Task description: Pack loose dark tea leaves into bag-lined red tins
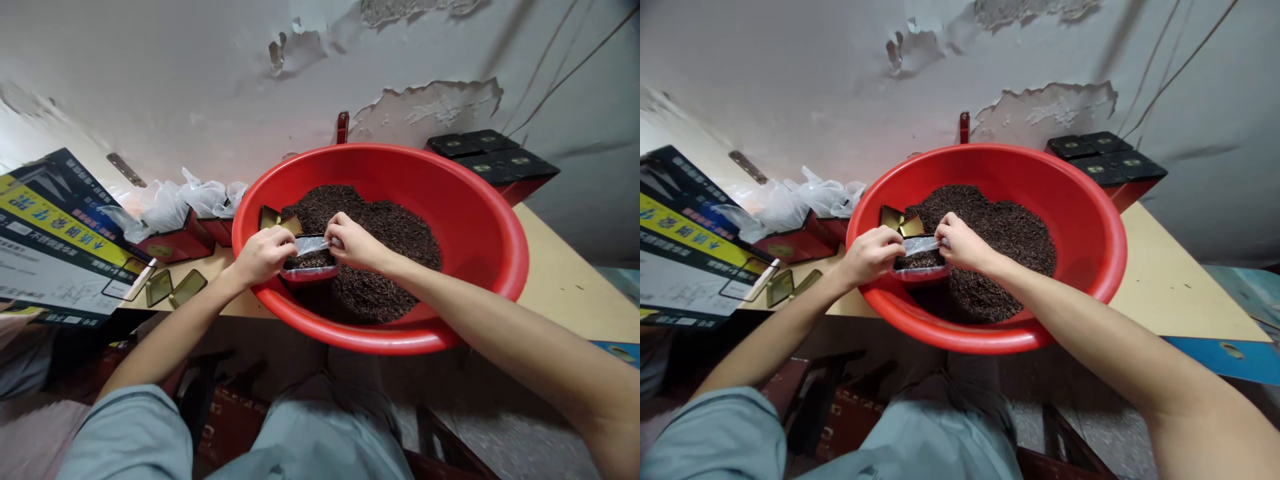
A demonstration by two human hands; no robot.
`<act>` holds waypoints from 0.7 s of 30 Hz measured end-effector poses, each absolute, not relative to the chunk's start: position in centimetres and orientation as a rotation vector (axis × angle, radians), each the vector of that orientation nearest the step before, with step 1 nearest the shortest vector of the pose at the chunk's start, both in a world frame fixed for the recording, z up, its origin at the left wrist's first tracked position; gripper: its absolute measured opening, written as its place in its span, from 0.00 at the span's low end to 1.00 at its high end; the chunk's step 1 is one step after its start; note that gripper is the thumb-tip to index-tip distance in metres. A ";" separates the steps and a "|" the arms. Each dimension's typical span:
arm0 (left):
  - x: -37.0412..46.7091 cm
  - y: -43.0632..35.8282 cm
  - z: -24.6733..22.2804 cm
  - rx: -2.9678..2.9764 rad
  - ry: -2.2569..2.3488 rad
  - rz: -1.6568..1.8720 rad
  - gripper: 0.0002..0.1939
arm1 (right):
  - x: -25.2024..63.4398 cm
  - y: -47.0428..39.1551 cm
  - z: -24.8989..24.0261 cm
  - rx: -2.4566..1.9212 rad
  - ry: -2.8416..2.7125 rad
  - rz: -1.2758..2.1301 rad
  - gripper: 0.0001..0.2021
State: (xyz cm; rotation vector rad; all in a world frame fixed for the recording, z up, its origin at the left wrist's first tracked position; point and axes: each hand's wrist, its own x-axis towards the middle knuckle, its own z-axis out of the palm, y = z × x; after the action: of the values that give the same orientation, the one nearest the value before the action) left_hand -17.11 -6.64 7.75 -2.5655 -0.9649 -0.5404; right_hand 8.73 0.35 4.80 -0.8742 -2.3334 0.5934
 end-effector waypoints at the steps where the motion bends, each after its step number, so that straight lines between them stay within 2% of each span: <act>1: -17.3 -7.0 7.8 -2.568 -1.095 -0.544 0.10 | 8.9 0.3 5.0 -0.856 -2.355 0.558 0.08; 5: -18.5 -7.9 7.4 -2.674 -1.489 -0.686 0.07 | 10.0 0.3 5.9 -0.821 -2.460 0.443 0.09; 11: -18.9 -8.2 6.5 -2.681 -1.567 -0.745 0.07 | 10.8 0.2 5.9 -0.775 -2.467 0.397 0.11; 15: -18.6 -7.6 6.4 -2.723 -1.712 -0.749 0.08 | 10.0 -0.1 5.3 -1.054 -2.298 0.594 0.10; 18: -18.8 -7.1 6.6 -2.806 -1.687 -0.683 0.10 | 9.7 -0.3 5.1 -1.174 -2.276 0.683 0.12; 21: -19.3 -6.9 7.3 -2.876 -1.575 -0.525 0.09 | 10.5 -0.5 4.9 -1.029 -2.376 0.553 0.12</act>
State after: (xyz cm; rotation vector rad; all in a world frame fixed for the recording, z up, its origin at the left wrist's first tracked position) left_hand -19.31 -6.91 7.28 -2.8756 -1.5750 -0.5252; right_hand 10.48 -0.46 4.89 -1.0292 -2.3761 0.5530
